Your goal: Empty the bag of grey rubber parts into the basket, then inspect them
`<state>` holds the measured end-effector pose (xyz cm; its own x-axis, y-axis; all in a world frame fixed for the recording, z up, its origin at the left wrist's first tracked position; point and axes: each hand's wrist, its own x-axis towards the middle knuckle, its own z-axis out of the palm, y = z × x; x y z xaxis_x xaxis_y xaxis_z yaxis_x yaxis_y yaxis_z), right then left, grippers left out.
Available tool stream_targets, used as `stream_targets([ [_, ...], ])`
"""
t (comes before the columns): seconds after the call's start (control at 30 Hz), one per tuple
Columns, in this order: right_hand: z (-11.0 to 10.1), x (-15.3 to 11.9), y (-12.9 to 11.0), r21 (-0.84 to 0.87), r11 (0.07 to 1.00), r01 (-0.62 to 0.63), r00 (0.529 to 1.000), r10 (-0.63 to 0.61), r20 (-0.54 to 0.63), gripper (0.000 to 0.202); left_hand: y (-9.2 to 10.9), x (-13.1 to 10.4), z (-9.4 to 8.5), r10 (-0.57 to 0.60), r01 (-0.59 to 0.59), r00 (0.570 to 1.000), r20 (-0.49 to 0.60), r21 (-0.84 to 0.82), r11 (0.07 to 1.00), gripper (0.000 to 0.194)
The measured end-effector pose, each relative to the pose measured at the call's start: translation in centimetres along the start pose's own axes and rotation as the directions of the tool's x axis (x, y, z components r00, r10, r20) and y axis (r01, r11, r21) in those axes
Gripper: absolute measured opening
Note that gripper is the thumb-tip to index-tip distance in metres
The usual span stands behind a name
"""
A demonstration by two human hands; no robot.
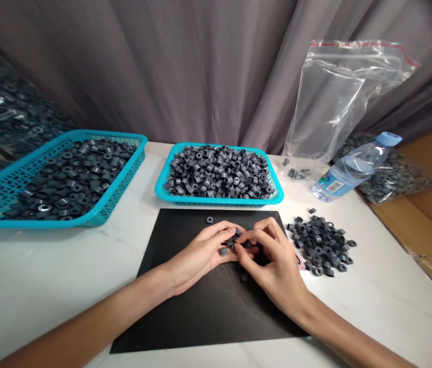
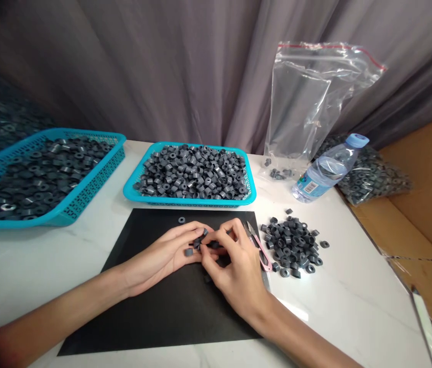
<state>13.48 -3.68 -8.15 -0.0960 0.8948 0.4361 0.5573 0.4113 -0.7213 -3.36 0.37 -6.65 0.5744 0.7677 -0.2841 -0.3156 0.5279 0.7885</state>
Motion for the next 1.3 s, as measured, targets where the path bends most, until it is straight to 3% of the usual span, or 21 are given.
stream_targets([
  [0.23,-0.4,0.3,0.4,0.213,0.964,-0.162,0.986,0.148,0.081,0.005,0.2,0.2,0.0,-0.031,0.026,0.998,-0.046,-0.108,0.994,0.021],
  [0.47,-0.8,0.6,0.7,0.302,0.923,-0.238,0.967,0.196,0.164,0.008,0.1,0.3,-0.2,-0.045,0.041,0.998,-0.034,-0.117,0.992,0.016],
  [0.83,-1.3,1.1,1.0,0.419,0.868,-0.267,0.96,0.2,0.197,0.011,0.2,0.0,0.3,-0.084,0.08,0.993,-0.083,-0.058,0.995,0.009],
  [1.3,-1.3,0.9,0.5,0.37,0.9,-0.229,0.958,0.142,0.247,0.011,0.2,-0.2,1.3,-0.082,0.078,0.994,-0.073,-0.051,0.996,0.015],
])
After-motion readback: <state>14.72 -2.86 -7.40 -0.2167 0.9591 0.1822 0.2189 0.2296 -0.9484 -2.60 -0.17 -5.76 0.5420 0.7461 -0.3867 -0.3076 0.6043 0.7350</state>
